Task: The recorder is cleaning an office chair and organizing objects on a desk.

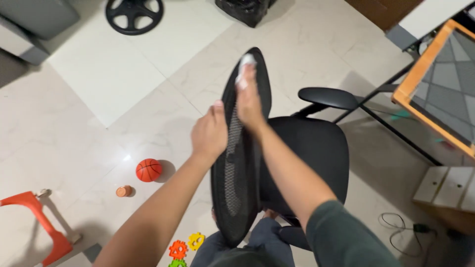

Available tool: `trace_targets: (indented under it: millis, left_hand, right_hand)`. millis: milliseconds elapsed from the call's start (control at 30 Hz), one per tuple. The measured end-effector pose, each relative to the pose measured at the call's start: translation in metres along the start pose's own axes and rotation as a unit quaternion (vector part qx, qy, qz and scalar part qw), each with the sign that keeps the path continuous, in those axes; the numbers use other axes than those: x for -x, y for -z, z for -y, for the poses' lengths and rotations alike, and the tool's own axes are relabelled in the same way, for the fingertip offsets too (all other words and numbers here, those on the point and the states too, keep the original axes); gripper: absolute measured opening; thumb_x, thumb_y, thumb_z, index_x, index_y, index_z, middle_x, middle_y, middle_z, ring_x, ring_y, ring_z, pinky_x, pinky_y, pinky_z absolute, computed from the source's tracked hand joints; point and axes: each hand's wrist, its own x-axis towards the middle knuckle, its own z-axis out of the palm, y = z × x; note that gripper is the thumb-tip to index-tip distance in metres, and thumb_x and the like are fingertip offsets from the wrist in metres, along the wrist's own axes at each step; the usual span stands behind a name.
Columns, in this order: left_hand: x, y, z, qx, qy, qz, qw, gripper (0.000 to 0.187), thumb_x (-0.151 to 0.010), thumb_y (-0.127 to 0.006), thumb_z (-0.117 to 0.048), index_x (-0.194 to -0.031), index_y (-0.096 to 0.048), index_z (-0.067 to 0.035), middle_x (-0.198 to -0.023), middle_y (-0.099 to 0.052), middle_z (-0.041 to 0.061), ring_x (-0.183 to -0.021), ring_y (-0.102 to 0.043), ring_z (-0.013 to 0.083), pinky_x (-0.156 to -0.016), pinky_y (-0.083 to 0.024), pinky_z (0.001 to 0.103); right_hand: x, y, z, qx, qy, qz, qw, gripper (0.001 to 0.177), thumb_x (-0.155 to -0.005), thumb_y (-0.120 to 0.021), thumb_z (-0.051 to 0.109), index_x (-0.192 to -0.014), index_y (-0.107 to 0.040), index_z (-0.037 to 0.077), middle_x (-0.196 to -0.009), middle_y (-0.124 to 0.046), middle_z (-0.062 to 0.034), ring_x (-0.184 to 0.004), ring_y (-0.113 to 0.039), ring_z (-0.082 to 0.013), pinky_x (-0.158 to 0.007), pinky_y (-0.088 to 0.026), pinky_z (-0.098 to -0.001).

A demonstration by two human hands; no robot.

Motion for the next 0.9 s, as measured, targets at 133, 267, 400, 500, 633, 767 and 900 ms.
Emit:
trace_targets:
  millis: [133,267,400,500,633,767,900]
  left_hand:
    - [-0.003,-0.002,0.003,-0.037,0.008,0.024,0.999,0.059,-0.105,-0.026,-0.048,-0.105,-0.067,-0.006,-0.096,-0.071,0.029,-0.097,-0.066,0.0498,-0.088,-0.048,0.058]
    - [0.003,0.011,0.013,-0.042,0.016,0.04,0.998,0.056,-0.104,-0.028,-0.047,-0.104,-0.067,-0.007,-0.095,-0.072,0.027,-0.096,-0.067,0.0484,-0.087,-0.049,0.058]
    - [-0.005,-0.001,0.008,-0.032,0.008,0.029,0.999,0.056,-0.105,-0.031,-0.048,-0.099,-0.069,-0.006,-0.095,-0.073,0.025,-0.095,-0.067,0.0466,-0.086,-0.05,0.057]
    - [-0.005,-0.012,-0.005,-0.028,-0.012,0.017,0.999,0.053,-0.104,-0.036,-0.049,-0.1,-0.068,-0.007,-0.094,-0.073,0.024,-0.094,-0.067,0.0456,-0.084,-0.05,0.057]
    - [-0.008,-0.006,-0.006,-0.014,-0.038,-0.014,0.999,0.044,-0.102,-0.045,-0.046,-0.102,-0.066,-0.007,-0.09,-0.073,0.02,-0.09,-0.069,0.0425,-0.079,-0.052,0.055]
    - [0.004,0.003,-0.012,0.025,-0.05,-0.009,0.998,0.036,-0.101,-0.05,-0.041,-0.104,-0.062,-0.007,-0.09,-0.074,0.017,-0.089,-0.07,0.0389,-0.078,-0.052,0.051]
    - [0.031,0.003,-0.009,0.157,-0.187,-0.08,0.966,0.027,-0.103,-0.051,-0.028,-0.108,-0.063,-0.005,-0.102,-0.072,0.013,-0.095,-0.069,0.0309,-0.082,-0.053,0.044]
  right_hand:
    - [0.016,-0.005,0.009,-0.036,-0.064,-0.004,0.997,0.052,-0.11,-0.036,0.003,-0.16,-0.026,-0.006,-0.17,-0.025,-0.0259,-0.16,-0.021,-0.0348,-0.13,-0.017,-0.0402]
    - [0.205,0.037,0.108,0.029,-0.053,0.146,0.987,0.061,-0.094,-0.05,-0.009,-0.153,-0.037,-0.007,-0.162,-0.035,-0.0284,-0.155,-0.027,-0.0415,-0.128,-0.015,-0.0455]
    - [0.273,0.086,0.09,-0.134,-0.254,0.257,0.923,0.046,-0.095,-0.052,0.002,-0.139,-0.062,-0.006,-0.149,-0.059,-0.0241,-0.145,-0.049,-0.0393,-0.12,-0.034,-0.0435]
    - [0.201,0.12,0.118,-0.335,-0.447,0.089,0.824,0.042,-0.1,-0.052,0.014,-0.133,-0.064,-0.01,-0.139,-0.064,-0.0268,-0.131,-0.059,-0.0421,-0.11,-0.046,-0.0465]
    - [0.091,0.162,0.202,-0.588,-0.433,-0.112,0.674,0.054,-0.094,-0.05,0.026,-0.138,-0.051,-0.005,-0.139,-0.061,-0.0215,-0.126,-0.061,-0.0378,-0.098,-0.052,-0.0495]
    - [0.082,0.172,0.22,-0.587,-0.378,-0.096,0.709,0.052,-0.098,-0.049,0.025,-0.14,-0.052,-0.005,-0.141,-0.06,-0.0224,-0.124,-0.061,-0.0377,-0.099,-0.052,-0.048]
    - [0.09,0.159,0.21,-0.507,-0.393,-0.12,0.758,0.042,-0.099,-0.058,0.02,-0.135,-0.053,-0.002,-0.132,-0.065,-0.0182,-0.119,-0.064,-0.0314,-0.099,-0.053,-0.0463]
